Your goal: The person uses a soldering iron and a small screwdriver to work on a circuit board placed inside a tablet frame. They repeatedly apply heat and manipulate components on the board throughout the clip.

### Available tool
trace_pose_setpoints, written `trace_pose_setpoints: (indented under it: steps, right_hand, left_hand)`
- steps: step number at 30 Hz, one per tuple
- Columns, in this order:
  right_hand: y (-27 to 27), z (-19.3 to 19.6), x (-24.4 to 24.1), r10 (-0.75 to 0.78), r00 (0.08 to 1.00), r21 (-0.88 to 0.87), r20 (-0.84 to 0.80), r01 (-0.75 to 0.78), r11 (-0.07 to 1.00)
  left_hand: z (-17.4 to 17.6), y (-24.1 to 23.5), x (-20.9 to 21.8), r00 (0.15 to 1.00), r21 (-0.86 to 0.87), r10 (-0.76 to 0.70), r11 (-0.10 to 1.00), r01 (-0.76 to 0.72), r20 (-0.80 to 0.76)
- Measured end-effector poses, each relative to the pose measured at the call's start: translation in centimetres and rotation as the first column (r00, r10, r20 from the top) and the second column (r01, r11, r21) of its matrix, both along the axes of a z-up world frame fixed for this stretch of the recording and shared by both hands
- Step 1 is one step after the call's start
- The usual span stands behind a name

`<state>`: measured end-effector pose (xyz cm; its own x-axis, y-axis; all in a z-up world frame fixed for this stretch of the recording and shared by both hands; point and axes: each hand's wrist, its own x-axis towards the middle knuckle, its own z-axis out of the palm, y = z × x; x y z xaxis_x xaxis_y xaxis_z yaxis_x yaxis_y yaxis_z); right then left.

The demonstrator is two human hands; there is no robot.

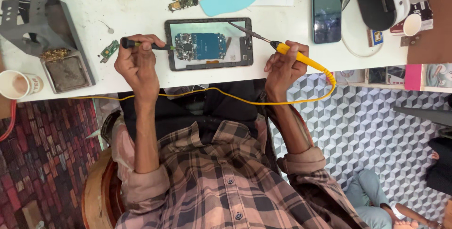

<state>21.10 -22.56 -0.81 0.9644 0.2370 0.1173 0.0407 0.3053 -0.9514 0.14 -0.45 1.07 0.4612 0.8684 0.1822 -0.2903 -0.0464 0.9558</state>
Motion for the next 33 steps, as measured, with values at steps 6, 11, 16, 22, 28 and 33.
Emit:
trace_pose_setpoints:
  steps: [6,11,16,22,28,33]
  right_hand:
    - [0.1,0.5,0.6,-0.006,0.997,-0.001,-0.071,0.006,1.000]
    - [0.3,1.0,2.0,0.067,0.992,0.073,-0.105,-0.060,0.996]
    - [0.2,1.1,1.8,0.097,0.993,0.086,-0.066,-0.091,0.992]
    - [0.1,0.2,1.2,0.085,0.996,-0.011,0.018,-0.084,0.996]
    - [0.1,-0.3,1.3,0.036,0.999,0.042,-0.014,-0.035,0.999]
    - [0.1,-0.1,1.2,0.039,0.999,0.004,-0.029,-0.039,0.999]
  left_hand:
    - [0.0,0.1,0.2,1.000,0.000,-0.009,1.000,0.009,-0.011]
    - [-0.3,0.4,0.0,0.999,-0.006,-0.051,0.999,0.050,-0.015]
    - [-0.2,0.4,0.0,0.996,0.048,-0.066,0.996,0.069,-0.063]
    - [0.2,0.3,0.0,0.994,0.089,-0.048,0.994,0.057,-0.101]
    - [0.6,0.2,0.1,0.992,0.102,-0.034,0.994,0.046,-0.119]
    - [0.8,0.1,0.0,0.992,0.113,-0.033,0.992,0.047,-0.122]
